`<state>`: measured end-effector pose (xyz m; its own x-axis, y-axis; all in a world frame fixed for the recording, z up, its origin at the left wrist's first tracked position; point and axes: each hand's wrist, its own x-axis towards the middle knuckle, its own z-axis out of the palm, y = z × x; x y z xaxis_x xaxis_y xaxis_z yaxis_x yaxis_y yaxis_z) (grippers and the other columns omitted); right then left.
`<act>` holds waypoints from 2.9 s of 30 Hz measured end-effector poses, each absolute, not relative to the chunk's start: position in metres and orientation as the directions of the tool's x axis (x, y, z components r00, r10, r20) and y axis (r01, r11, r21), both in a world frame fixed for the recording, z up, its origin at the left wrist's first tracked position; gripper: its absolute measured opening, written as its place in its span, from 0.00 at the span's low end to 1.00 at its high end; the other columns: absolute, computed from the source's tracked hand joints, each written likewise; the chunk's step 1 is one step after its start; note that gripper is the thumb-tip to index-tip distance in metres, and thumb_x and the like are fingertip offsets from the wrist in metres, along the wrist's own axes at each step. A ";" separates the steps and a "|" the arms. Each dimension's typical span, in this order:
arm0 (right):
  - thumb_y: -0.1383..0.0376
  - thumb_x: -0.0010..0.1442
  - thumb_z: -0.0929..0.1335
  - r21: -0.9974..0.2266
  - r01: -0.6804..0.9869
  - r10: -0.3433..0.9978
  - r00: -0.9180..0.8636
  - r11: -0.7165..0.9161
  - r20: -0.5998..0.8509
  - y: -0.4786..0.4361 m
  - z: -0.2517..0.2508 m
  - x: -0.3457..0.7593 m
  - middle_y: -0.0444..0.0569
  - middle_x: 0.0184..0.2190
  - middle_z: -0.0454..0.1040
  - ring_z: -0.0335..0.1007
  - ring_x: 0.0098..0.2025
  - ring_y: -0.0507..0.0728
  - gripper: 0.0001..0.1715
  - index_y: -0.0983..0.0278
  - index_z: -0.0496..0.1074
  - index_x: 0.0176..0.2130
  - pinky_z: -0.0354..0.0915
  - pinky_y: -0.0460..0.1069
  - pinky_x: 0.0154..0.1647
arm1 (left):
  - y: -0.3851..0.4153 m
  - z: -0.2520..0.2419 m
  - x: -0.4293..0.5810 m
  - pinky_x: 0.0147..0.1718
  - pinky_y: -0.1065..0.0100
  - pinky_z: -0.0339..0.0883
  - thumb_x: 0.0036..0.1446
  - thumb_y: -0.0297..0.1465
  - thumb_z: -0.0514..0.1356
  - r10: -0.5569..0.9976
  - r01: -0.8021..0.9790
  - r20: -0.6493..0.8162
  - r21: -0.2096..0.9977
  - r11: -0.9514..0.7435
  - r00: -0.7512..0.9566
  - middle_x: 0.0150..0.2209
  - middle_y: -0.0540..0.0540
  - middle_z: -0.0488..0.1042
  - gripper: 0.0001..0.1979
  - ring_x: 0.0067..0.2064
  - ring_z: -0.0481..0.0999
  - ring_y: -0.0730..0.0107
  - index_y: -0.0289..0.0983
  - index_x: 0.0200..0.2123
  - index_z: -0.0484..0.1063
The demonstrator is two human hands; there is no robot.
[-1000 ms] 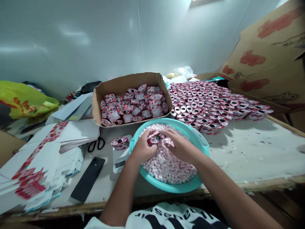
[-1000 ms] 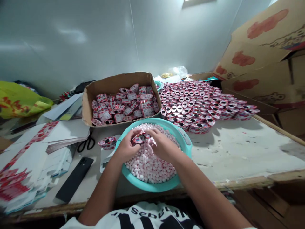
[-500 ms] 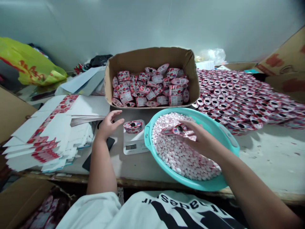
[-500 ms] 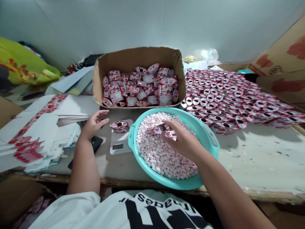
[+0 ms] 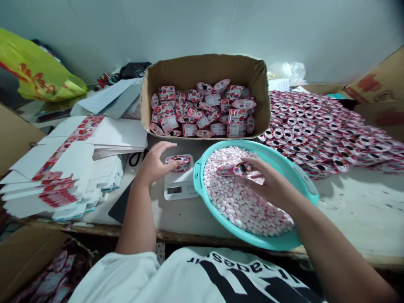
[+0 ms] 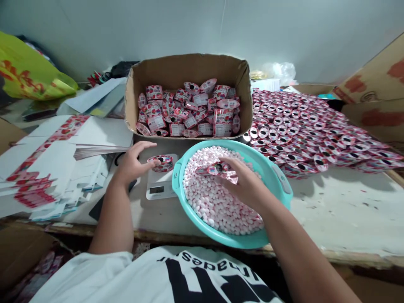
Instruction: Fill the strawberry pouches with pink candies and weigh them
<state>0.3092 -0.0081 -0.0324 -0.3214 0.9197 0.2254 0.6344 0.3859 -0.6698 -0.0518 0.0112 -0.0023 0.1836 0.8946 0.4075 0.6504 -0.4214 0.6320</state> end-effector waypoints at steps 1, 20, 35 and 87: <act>0.51 0.63 0.69 -0.666 0.637 0.919 -0.319 0.389 0.233 -0.008 -0.031 0.308 0.55 0.57 0.72 0.75 0.52 0.65 0.29 0.55 0.67 0.60 0.75 0.59 0.47 | 0.003 0.006 -0.036 0.57 0.59 0.65 0.57 0.40 0.65 0.863 0.619 0.452 0.617 -0.486 0.226 0.50 0.43 0.76 0.16 0.54 0.74 0.58 0.40 0.47 0.76; 0.62 0.57 0.73 -0.601 0.678 0.906 -0.290 0.423 0.310 -0.013 -0.018 0.311 0.51 0.43 0.77 0.73 0.43 0.62 0.17 0.60 0.71 0.47 0.68 0.54 0.41 | -0.061 0.032 0.097 0.37 0.63 0.65 0.61 0.25 0.56 0.839 0.825 -0.132 0.317 -0.468 0.527 0.38 0.43 0.73 0.09 0.40 0.75 0.60 0.38 0.31 0.75; 0.65 0.56 0.74 -0.554 0.737 0.922 -0.283 0.386 0.265 -0.022 -0.003 0.310 0.51 0.44 0.78 0.74 0.44 0.61 0.16 0.62 0.72 0.45 0.66 0.51 0.39 | -0.046 0.025 0.087 0.44 0.67 0.68 0.60 0.23 0.61 0.789 0.644 0.055 0.545 -0.537 0.612 0.40 0.45 0.77 0.10 0.43 0.77 0.66 0.38 0.40 0.81; 0.62 0.58 0.73 -0.528 0.762 0.926 -0.289 0.375 0.241 -0.024 0.000 0.312 0.50 0.46 0.78 0.75 0.44 0.61 0.17 0.60 0.73 0.48 0.65 0.51 0.38 | 0.010 -0.007 -0.028 0.40 0.63 0.72 0.54 0.40 0.62 0.971 0.811 0.237 0.567 -0.142 0.005 0.40 0.41 0.81 0.19 0.37 0.78 0.62 0.35 0.44 0.81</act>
